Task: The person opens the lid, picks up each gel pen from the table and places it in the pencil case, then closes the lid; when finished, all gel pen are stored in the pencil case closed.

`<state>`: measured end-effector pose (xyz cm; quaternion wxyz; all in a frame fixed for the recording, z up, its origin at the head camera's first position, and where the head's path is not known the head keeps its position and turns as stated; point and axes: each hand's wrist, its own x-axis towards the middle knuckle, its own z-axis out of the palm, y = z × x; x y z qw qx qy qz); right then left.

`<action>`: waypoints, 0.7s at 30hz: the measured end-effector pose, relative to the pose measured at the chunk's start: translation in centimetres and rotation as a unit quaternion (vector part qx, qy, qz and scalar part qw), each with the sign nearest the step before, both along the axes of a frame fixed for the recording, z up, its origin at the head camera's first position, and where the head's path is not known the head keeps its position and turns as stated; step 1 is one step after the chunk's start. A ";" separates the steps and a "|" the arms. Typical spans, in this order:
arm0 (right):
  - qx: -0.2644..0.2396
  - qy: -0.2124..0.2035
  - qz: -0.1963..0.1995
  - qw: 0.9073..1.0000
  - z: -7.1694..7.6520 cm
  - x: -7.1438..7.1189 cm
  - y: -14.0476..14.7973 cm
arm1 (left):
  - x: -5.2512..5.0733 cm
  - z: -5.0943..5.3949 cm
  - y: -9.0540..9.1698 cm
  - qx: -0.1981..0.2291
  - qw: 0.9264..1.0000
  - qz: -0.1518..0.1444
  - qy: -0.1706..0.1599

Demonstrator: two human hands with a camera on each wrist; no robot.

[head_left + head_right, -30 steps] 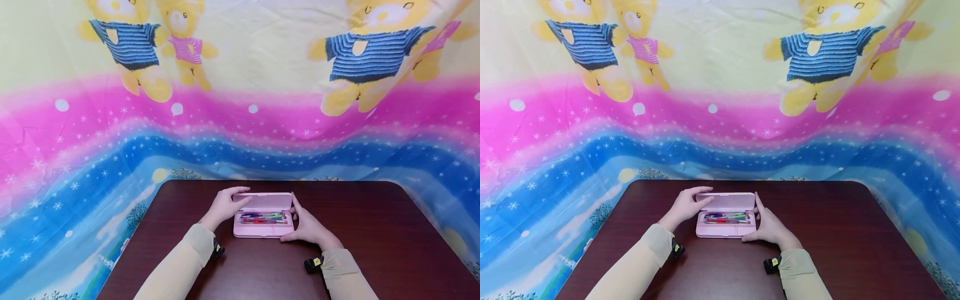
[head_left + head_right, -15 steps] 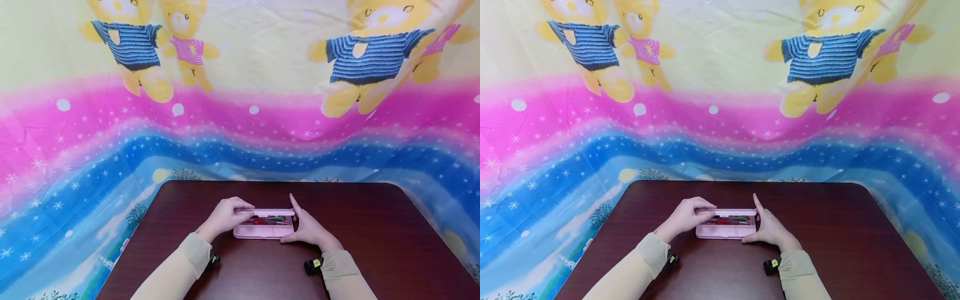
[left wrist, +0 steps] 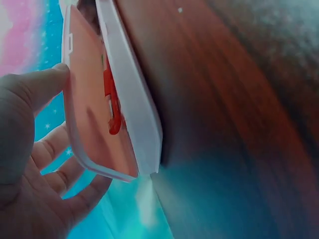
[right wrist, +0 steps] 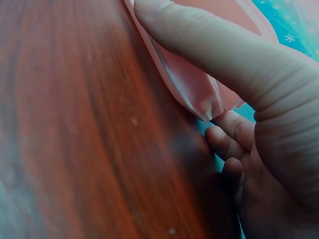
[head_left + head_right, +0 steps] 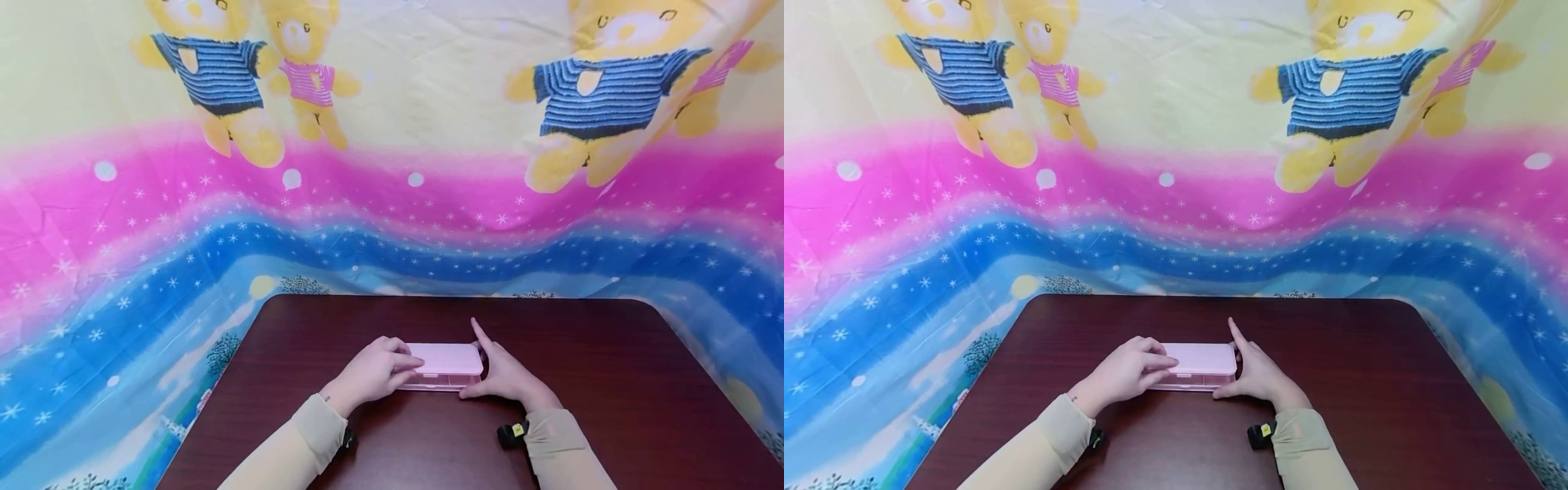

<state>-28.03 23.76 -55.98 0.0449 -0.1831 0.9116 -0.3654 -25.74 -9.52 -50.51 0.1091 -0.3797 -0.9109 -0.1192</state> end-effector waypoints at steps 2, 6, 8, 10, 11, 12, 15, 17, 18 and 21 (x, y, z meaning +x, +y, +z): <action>0.006 0.000 0.000 1.000 0.1 0.0 0.0 | 0.2 -0.3 0.1 -0.012 1.000 -0.003 0.019; 0.013 0.007 0.002 1.000 0.2 0.0 0.0 | 0.4 -0.9 0.2 -0.043 0.997 -0.012 0.060; 0.014 0.010 0.003 1.000 0.2 -0.1 -0.1 | 0.5 -1.2 0.3 -0.059 0.995 -0.014 0.076; 0.015 0.012 0.003 1.000 0.2 -0.1 -0.1 | 0.6 -1.3 0.4 -0.071 0.994 -0.015 0.086; 0.016 0.013 0.004 1.000 0.2 -0.1 -0.1 | 0.6 -1.4 0.4 -0.077 0.993 -0.015 0.089; 0.016 0.012 0.004 1.000 0.3 0.0 -0.1 | 0.7 -1.4 0.4 -0.082 0.992 -0.013 0.090; 0.016 0.009 0.005 1.000 0.3 0.0 -0.1 | 0.8 -1.5 0.6 -0.088 0.992 -0.009 0.095; 0.017 0.006 0.005 1.000 0.3 0.0 -0.1 | 1.0 -1.4 0.7 -0.088 0.991 -0.006 0.101; 0.017 0.006 0.005 1.000 0.3 0.1 -0.1 | 1.1 -1.4 0.8 -0.087 0.991 -0.005 0.105; 0.018 0.005 0.004 1.000 0.4 0.1 -0.1 | 1.3 -1.3 1.1 -0.085 0.990 -0.002 0.114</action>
